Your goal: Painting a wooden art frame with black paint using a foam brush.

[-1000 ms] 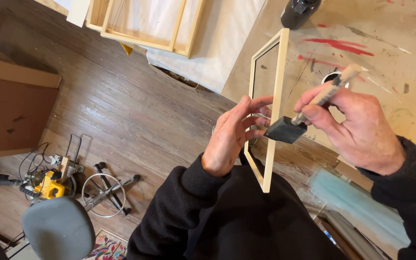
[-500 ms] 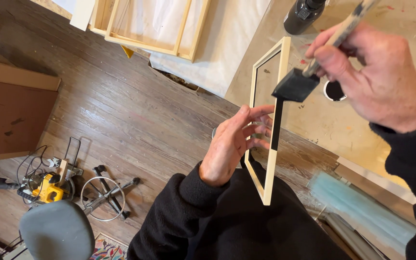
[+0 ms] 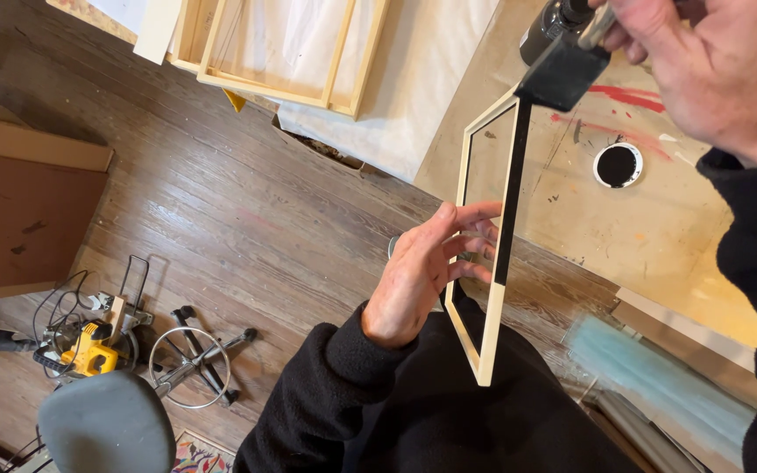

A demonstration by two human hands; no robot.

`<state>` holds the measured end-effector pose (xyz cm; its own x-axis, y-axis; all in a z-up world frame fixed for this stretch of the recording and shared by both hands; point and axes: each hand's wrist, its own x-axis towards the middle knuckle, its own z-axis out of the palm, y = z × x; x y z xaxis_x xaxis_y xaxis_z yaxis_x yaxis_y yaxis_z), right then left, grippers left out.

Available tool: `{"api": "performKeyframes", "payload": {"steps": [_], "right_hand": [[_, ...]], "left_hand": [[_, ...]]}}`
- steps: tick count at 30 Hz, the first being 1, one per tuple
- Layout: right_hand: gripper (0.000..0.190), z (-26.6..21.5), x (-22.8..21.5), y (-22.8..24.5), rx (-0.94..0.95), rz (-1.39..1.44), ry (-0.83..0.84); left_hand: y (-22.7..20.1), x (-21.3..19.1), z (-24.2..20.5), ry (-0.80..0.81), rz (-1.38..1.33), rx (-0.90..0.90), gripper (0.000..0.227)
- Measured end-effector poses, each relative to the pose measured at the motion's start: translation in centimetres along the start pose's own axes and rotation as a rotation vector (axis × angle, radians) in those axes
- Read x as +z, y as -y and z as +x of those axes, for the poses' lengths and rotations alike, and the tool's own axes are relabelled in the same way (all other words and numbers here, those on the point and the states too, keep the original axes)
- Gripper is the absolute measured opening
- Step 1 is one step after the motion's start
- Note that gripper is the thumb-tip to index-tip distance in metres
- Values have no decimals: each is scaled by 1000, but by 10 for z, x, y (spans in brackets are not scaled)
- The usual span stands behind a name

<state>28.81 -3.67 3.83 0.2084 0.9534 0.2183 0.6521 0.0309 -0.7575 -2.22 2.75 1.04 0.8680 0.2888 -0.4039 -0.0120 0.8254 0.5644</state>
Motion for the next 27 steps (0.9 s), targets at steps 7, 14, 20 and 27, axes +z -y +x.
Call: {"api": "performKeyframes", "payload": {"steps": [7, 14, 20, 27], "right_hand": [[30, -22, -2, -53, 38, 37, -87], [36, 3, 3, 50, 144, 124, 1], [33, 5, 0, -4, 62, 20, -50], [32, 6, 3, 3, 224, 137, -90]], "left_hand": [[0, -6, -2, 10, -14, 9, 58], [-6, -6, -4, -11, -7, 4, 61], [-9, -6, -4, -2, -22, -8, 61], [-13, -7, -5, 7, 2, 24, 62]]}}
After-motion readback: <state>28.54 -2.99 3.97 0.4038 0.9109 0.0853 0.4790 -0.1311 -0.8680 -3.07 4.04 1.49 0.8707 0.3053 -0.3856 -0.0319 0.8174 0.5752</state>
